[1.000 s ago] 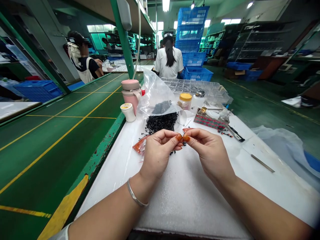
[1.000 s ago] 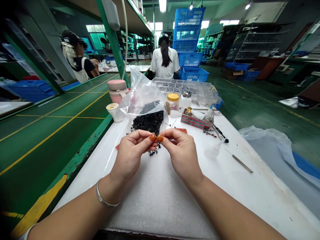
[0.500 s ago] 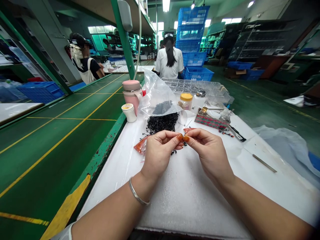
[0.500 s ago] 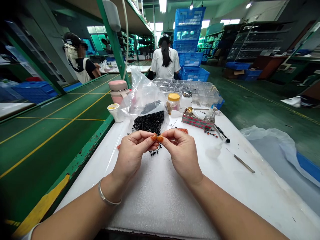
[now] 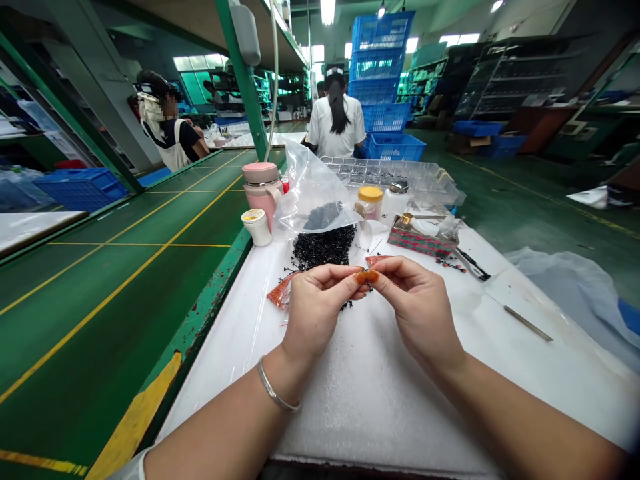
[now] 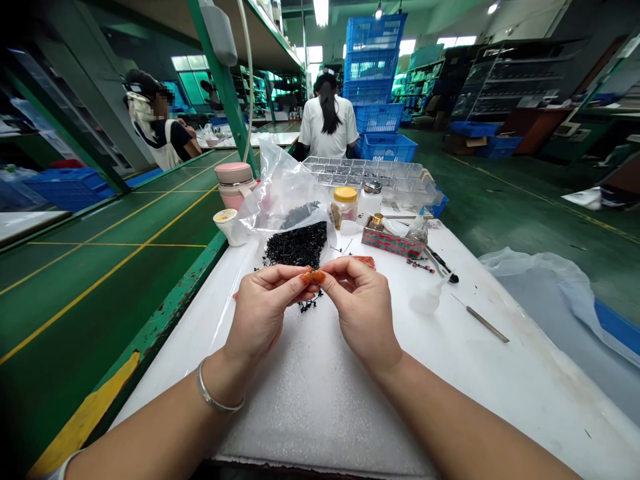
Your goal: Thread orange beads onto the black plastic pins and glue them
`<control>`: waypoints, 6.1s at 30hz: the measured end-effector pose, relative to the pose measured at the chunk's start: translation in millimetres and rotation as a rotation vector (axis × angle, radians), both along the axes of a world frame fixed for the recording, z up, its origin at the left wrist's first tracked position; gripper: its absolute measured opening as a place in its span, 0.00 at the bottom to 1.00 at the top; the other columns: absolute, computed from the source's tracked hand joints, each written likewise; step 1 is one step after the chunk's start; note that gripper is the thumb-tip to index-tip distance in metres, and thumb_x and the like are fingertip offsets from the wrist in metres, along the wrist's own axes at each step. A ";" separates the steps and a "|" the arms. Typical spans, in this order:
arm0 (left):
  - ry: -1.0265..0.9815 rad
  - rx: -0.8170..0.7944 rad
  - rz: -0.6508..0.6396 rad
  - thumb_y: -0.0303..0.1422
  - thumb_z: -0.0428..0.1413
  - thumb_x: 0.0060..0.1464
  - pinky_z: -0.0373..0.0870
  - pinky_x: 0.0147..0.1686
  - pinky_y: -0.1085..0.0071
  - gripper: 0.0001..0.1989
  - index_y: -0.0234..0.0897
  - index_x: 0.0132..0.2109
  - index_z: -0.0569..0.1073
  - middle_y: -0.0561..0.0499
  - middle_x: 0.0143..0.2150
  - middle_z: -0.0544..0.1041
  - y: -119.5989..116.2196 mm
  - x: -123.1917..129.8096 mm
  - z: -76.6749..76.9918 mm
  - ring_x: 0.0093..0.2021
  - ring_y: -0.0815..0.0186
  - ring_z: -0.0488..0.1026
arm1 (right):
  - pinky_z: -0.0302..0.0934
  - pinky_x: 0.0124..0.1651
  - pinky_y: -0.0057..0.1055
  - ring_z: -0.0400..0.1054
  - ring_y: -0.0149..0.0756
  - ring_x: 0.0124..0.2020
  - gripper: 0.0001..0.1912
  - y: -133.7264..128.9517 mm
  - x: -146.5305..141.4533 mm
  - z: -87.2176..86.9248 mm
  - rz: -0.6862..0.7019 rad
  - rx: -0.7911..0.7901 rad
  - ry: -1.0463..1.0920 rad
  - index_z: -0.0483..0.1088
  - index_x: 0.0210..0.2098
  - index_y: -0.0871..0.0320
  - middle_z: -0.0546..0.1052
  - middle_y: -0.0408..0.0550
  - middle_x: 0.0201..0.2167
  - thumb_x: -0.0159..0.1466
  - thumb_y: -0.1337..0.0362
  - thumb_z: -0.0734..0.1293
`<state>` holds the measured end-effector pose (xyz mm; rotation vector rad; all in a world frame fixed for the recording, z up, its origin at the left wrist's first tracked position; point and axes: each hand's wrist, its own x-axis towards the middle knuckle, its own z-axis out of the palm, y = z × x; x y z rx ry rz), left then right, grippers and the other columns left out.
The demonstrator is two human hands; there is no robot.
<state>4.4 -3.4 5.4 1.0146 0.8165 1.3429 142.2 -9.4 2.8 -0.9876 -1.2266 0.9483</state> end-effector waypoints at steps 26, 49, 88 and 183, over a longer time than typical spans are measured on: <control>-0.134 -0.171 -0.085 0.28 0.67 0.45 0.75 0.33 0.79 0.07 0.31 0.34 0.81 0.49 0.29 0.81 4.5 0.6 2.1 0.29 0.72 0.78 | 0.67 0.39 0.31 0.73 0.35 0.36 0.04 -3.3 -0.1 5.2 -0.063 0.023 -0.113 0.76 0.31 0.58 0.79 0.47 0.32 0.59 0.63 0.71; -0.222 -0.217 -0.141 0.24 0.64 0.47 0.75 0.30 0.82 0.04 0.28 0.34 0.80 0.48 0.30 0.81 8.1 -2.1 -1.2 0.27 0.73 0.77 | 0.68 0.39 0.28 0.73 0.31 0.35 0.03 -1.4 -0.8 1.7 -0.193 0.243 -0.392 0.76 0.33 0.58 0.79 0.45 0.34 0.61 0.68 0.69; -0.166 -0.185 -0.048 0.29 0.67 0.44 0.74 0.31 0.80 0.08 0.30 0.34 0.80 0.48 0.29 0.81 3.6 0.9 -0.7 0.27 0.73 0.77 | 0.69 0.39 0.31 0.74 0.35 0.35 0.04 -0.1 0.8 0.7 -0.161 0.137 -0.263 0.77 0.32 0.58 0.80 0.47 0.35 0.60 0.64 0.70; -0.049 -0.273 -0.198 0.26 0.63 0.47 0.71 0.27 0.80 0.05 0.27 0.33 0.79 0.48 0.27 0.79 10.7 -6.3 -5.9 0.25 0.73 0.75 | 0.62 0.36 0.30 0.71 0.34 0.36 0.03 6.9 28.5 9.5 0.054 0.560 -0.858 0.72 0.36 0.58 0.77 0.45 0.32 0.62 0.71 0.68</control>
